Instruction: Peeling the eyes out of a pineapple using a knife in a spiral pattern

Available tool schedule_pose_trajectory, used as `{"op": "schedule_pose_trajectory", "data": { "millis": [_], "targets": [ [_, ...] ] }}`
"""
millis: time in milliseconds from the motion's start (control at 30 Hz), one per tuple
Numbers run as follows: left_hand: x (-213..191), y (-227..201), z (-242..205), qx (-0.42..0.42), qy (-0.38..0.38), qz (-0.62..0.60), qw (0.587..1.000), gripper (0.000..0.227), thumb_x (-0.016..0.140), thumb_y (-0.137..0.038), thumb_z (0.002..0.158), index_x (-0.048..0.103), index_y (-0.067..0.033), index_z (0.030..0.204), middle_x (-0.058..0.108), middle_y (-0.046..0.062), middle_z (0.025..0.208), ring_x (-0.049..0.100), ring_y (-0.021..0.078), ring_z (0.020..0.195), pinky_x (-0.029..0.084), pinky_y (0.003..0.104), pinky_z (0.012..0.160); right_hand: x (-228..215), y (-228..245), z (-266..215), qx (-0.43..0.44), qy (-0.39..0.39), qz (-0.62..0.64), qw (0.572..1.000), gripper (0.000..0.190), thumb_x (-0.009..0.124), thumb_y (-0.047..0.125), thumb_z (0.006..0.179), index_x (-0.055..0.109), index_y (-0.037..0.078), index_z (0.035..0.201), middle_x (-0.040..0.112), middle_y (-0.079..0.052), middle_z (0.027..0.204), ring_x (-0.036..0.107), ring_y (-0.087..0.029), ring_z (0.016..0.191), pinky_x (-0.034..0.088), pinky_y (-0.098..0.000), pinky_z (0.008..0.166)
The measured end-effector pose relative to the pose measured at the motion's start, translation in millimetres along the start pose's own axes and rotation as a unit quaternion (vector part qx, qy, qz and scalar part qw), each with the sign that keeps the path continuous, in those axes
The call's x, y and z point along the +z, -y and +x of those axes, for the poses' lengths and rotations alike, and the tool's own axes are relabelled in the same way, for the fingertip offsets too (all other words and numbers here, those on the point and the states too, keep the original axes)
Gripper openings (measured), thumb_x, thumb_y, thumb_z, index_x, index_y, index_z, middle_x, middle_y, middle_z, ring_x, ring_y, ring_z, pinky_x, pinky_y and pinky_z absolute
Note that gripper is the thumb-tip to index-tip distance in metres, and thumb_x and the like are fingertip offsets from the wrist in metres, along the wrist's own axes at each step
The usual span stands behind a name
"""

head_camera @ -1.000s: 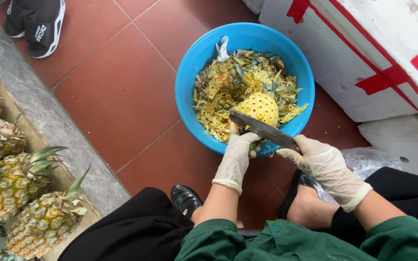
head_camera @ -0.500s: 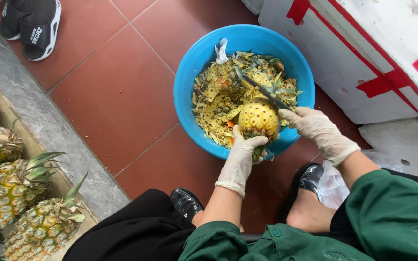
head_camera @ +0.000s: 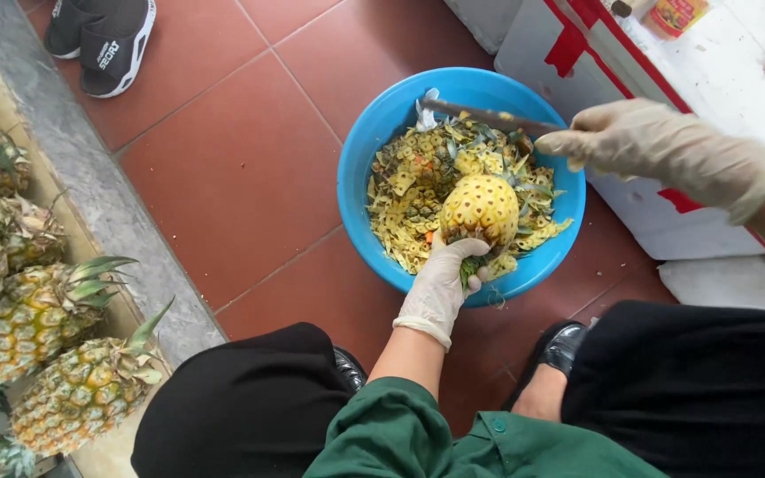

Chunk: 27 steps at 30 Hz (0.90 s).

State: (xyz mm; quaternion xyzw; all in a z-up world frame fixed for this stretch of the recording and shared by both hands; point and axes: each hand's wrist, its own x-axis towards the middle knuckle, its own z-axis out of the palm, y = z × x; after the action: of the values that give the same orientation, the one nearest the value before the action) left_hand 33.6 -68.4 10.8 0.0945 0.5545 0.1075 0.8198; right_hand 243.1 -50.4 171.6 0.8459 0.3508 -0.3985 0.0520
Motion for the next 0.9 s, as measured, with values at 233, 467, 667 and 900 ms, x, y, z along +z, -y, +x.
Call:
{"op": "schedule_pose_trajectory", "data": {
  "millis": [233,467,667,900],
  "targets": [
    [30.4,-39.7,8.9,0.043,0.050,-0.090,0.994,0.077,0.067,-0.002,0.075,0.037,-0.0297,0.141,0.059,0.015,0.107,0.056,0.0150,0.050,0.035,0.018,0.033,0.0,-7.1,0.3,-0.101,-0.061,0.100,0.988,0.053,0.067,0.055,0.092,0.070,0.005,0.106,0.067,-0.017,0.085,0.060,-0.028,0.079,0.051,-0.0416,0.073],
    [32.5,-71.3,32.2,0.108,-0.003,-0.118,0.987,0.107,0.067,0.001,0.076,0.018,-0.0338,0.165,0.066,0.016,0.106,0.055,0.0151,0.050,0.035,0.022,0.036,95.9,-40.7,90.6,-0.141,-0.112,-0.102,0.978,0.053,0.054,0.072,0.091,0.062,0.021,0.102,0.064,-0.004,0.073,0.065,-0.024,0.067,0.052,-0.0409,0.064],
    [25.3,-78.0,42.2,0.160,-0.046,-0.107,0.980,0.094,0.066,0.004,0.077,0.031,-0.0371,0.154,0.066,0.017,0.120,0.053,0.0156,0.049,0.030,0.021,0.032,126.1,-53.8,117.5,-0.166,-0.123,-0.178,0.962,0.060,0.048,0.080,0.089,0.057,0.021,0.096,0.065,-0.003,0.077,0.067,-0.028,0.074,0.055,-0.0440,0.066],
    [17.4,-60.2,49.0,0.233,-0.024,-0.086,0.968,0.115,0.072,0.003,0.080,0.002,-0.0194,0.169,0.060,0.015,0.097,0.062,0.0152,0.056,0.045,0.015,0.038,104.2,-20.5,84.8,-0.179,-0.111,-0.056,0.976,0.058,0.072,0.064,0.089,0.060,0.007,0.087,0.070,-0.020,0.082,0.073,-0.042,0.090,0.058,-0.0464,0.082]
  ]
}}
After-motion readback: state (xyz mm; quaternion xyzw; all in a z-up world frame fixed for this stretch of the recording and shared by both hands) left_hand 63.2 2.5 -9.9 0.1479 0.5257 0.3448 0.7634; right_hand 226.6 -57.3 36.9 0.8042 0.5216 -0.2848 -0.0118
